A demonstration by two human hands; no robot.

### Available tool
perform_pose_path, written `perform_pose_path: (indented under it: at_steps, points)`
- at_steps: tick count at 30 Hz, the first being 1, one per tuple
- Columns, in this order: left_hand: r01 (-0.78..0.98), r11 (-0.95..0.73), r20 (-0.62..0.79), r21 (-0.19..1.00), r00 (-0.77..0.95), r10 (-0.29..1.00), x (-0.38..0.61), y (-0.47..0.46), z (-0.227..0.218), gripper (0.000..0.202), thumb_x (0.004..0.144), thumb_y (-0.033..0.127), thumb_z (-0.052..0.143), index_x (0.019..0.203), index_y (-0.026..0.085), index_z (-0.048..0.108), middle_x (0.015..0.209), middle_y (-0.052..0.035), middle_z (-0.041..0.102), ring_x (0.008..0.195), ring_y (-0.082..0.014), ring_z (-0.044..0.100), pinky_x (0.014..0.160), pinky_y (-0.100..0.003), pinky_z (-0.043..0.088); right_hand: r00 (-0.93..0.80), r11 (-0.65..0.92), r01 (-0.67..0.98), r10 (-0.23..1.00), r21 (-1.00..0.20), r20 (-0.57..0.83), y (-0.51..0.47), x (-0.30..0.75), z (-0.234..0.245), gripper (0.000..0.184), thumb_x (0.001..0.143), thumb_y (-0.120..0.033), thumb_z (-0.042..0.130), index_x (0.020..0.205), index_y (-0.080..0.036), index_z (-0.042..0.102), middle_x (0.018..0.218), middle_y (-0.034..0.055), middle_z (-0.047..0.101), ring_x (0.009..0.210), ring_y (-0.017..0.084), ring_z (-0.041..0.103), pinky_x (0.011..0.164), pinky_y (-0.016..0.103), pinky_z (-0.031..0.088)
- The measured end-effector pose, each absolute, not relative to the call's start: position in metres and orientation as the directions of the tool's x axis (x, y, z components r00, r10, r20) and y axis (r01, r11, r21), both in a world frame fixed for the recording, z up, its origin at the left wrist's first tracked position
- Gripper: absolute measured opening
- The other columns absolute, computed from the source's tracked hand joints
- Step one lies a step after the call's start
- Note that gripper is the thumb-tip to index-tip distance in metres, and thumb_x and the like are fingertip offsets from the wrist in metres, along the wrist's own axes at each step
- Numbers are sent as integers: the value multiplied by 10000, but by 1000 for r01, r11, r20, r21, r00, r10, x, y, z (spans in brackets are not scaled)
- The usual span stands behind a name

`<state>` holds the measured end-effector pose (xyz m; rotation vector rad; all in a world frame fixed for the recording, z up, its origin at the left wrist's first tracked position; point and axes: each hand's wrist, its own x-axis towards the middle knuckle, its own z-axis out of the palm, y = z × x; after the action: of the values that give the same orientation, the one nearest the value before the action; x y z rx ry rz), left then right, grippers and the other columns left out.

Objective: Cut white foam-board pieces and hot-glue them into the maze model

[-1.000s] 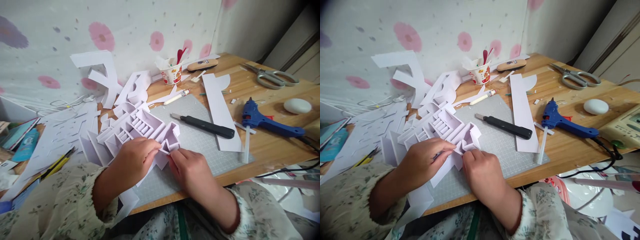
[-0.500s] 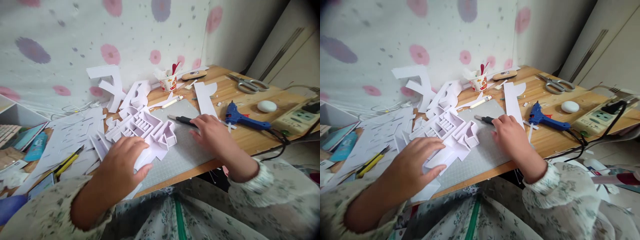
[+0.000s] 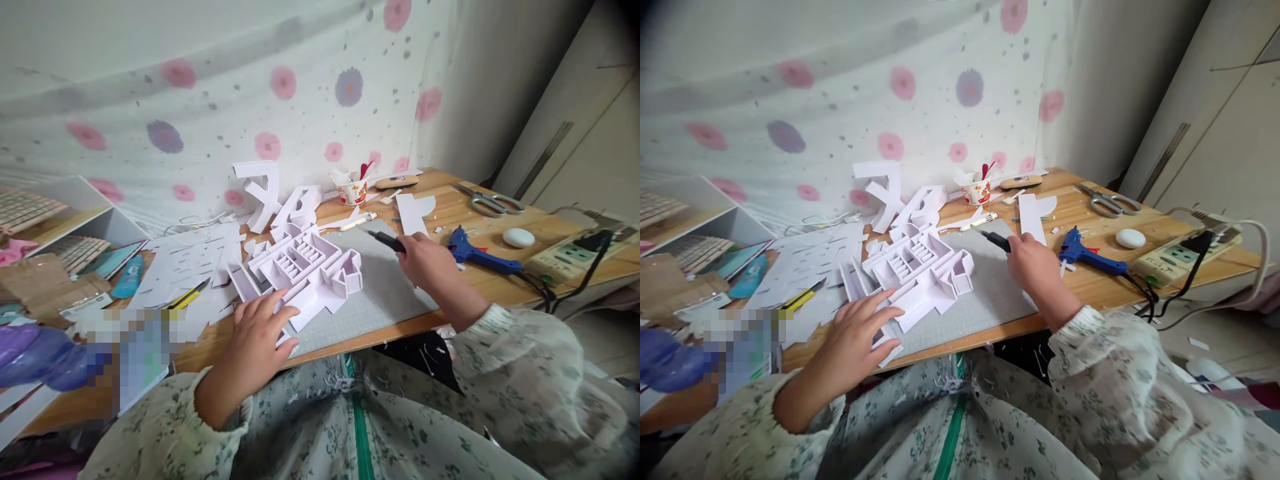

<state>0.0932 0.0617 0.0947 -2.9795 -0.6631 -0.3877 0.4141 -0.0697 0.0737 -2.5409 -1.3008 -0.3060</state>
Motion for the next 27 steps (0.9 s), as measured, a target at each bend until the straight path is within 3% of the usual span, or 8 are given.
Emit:
perform_pose_path:
  at_steps: [3,5,8,13,18,23,27]
  points:
    - [330,-942,226,60,915,335,79,73,99,281,777,203,682,1046,282,662,1402,-82,554,1256,-332,513,1021,-523,434,549,-480,835,753,-268,362,-93,408,86,350,933,-253,466,1236,-146,605,1085,130,678,909,245,667,751,317,495]
    - [285,-954,210,92,931,299,69,77,100,246,796,217,673,1034,276,665,1412,-84,541,1273,-321,495,1035,-505,434,489,-297,830,795,-473,359,-111,402,90,374,931,-292,455,1240,-132,594,981,94,702,843,208,668,757,296,504]
    - [281,-955,213,96,931,296,58,78,97,184,829,217,636,1001,270,670,1429,-84,519,1292,-323,474,1050,-525,414,438,-63,679,834,-731,335,-137,386,87,429,909,-380,482,1211,-98,599,813,70,697,729,201,651,698,306,510]
    - [261,-956,234,136,929,287,50,78,91,154,841,217,612,975,271,668,1432,-76,512,1311,-310,455,1056,-508,396,481,-49,433,857,-900,185,-164,353,73,388,898,-448,537,1115,-147,649,781,49,674,674,181,627,599,278,490]
    - [256,-958,247,128,927,280,47,71,94,163,823,204,615,960,276,665,1412,-66,531,1289,-307,471,1028,-499,384,516,-30,176,854,-984,66,-165,336,51,442,866,-519,595,1140,-174,637,800,31,649,660,170,591,605,277,498]
    - [239,-962,216,131,940,263,47,48,97,192,790,148,605,927,266,669,1423,-62,525,1291,-313,457,1030,-490,373,573,-11,167,815,-986,88,-154,333,37,516,826,-539,662,1200,-190,597,951,47,648,786,187,573,702,287,478]
    - [198,-965,177,173,957,228,52,38,100,267,739,82,613,924,265,671,1443,-58,509,1306,-306,439,1042,-476,361,576,-2,122,814,-992,70,-154,328,36,608,786,-555,692,1255,-189,567,856,20,605,748,184,540,686,290,456]
